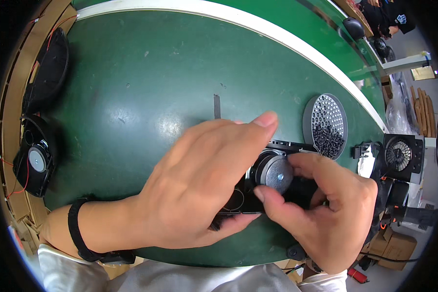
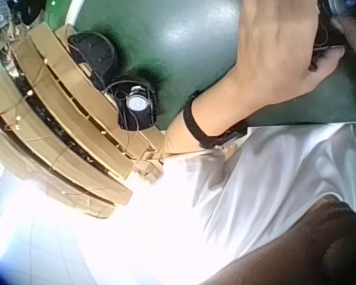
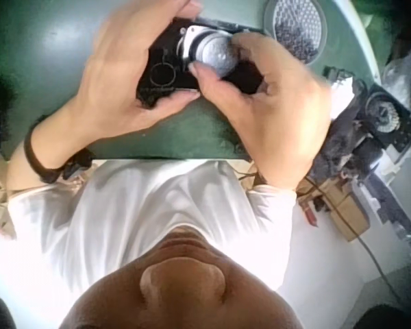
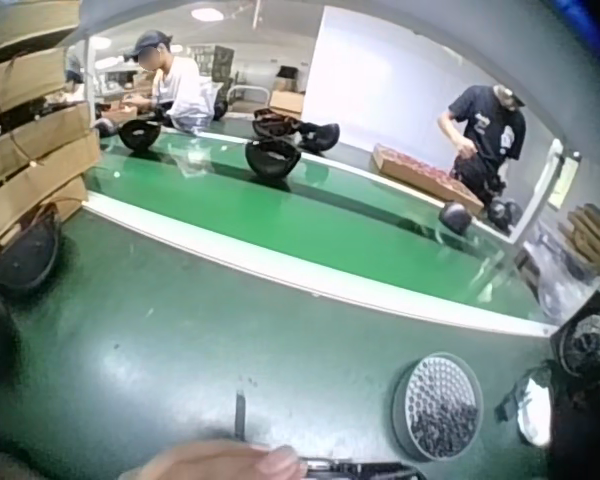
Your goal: Assembling small speakers into plastic housings using a power screwdriver on an industrial assembly line.
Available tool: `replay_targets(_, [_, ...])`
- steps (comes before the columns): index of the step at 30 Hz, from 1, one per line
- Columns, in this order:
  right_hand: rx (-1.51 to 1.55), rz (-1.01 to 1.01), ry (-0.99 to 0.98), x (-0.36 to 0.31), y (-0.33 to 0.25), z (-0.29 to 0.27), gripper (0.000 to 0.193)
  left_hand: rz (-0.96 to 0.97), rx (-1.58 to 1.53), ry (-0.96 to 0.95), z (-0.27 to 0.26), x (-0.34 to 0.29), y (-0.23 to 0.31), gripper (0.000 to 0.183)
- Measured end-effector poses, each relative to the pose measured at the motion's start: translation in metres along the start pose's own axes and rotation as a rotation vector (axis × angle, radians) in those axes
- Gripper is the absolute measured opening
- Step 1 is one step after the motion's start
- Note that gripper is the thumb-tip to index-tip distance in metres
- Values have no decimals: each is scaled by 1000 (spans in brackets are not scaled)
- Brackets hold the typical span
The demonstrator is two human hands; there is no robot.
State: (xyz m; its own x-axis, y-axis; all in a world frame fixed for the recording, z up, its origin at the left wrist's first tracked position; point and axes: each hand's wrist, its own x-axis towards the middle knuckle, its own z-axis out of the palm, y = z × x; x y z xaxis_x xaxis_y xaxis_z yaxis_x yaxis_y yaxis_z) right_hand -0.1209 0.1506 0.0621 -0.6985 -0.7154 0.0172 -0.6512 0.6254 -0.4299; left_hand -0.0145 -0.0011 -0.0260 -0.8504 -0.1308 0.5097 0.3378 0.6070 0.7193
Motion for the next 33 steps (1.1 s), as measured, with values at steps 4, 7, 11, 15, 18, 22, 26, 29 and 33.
replay_targets(4, [31,-63,-39,-1,-3,2,42,67,13,-4,2,-4,-5,103])
replay_targets(7, [7,-63,-27,-2,-3,5,40,80,34,14,3,-4,-4,101])
replay_targets(11, [-32,-83,5,-1,-3,6,40,77,41,34,4,-4,-5,98])
replay_targets(15, [-42,-100,25,-1,-2,10,39,80,49,21,2,-5,-7,97])
replay_targets(18, [-37,-72,19,0,-5,9,36,66,37,20,1,-6,-5,90])
replay_targets(22, [-91,-101,26,-1,-4,8,32,107,54,-4,1,-6,-6,71])
replay_targets(26, [-72,-82,47,-2,-2,8,29,71,127,-50,-2,-1,1,49])
replay_targets(29, [-37,-30,-91,2,-5,-1,30,107,214,-46,-2,-7,-6,47])
replay_targets(33, [136,-90,204,-26,16,-57,26,127,321,-125,-9,-1,8,44])
